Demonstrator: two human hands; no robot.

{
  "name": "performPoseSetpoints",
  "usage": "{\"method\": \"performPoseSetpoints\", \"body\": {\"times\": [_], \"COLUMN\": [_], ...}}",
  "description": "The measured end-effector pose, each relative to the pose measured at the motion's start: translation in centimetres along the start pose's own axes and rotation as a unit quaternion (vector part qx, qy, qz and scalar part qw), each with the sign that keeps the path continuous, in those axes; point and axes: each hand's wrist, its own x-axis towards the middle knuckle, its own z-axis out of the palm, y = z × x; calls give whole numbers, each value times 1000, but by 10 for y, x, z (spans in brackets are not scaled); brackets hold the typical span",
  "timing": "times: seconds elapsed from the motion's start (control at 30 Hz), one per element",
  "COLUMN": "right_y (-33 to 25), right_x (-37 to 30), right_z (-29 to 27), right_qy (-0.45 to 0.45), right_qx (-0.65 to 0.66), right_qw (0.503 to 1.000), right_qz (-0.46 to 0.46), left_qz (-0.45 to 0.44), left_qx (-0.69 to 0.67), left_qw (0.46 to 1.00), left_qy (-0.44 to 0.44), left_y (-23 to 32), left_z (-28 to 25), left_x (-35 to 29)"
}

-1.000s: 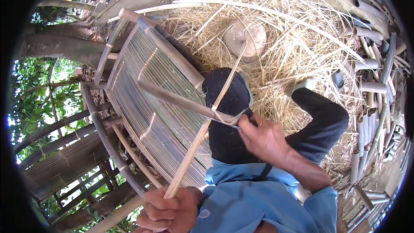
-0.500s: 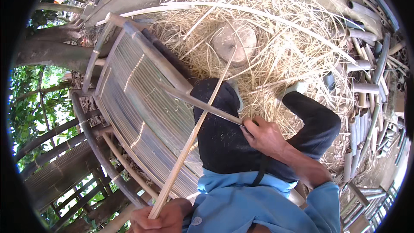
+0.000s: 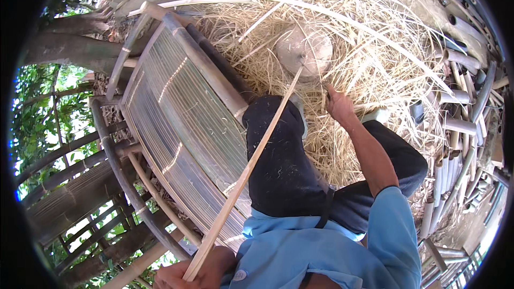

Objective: The person uses a large knife to shave and thin out long strips of bamboo, working over a pile of straw and a wooden bench.

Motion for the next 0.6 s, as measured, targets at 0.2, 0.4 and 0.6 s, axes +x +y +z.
{"method": "performPoseSetpoints", "body": {"times": [0.2,0.4,0.6], "right_y": [-100,-183,-176], "right_x": [-89,-229,-214], "right_z": [-86,-166,-157], "right_qy": [1,43,31], "right_qx": [119,97,56], "right_qw": [979,915,959], "right_qz": [-167,-390,-275], "left_qz": [2,-18,-16], "left_qx": [-31,-14,-12], "left_qw": [998,997,998], "left_qy": [-50,-71,-68], "left_y": [11,24,19], "left_z": [-11,-14,-7], "left_x": [-4,-15,-16]}}
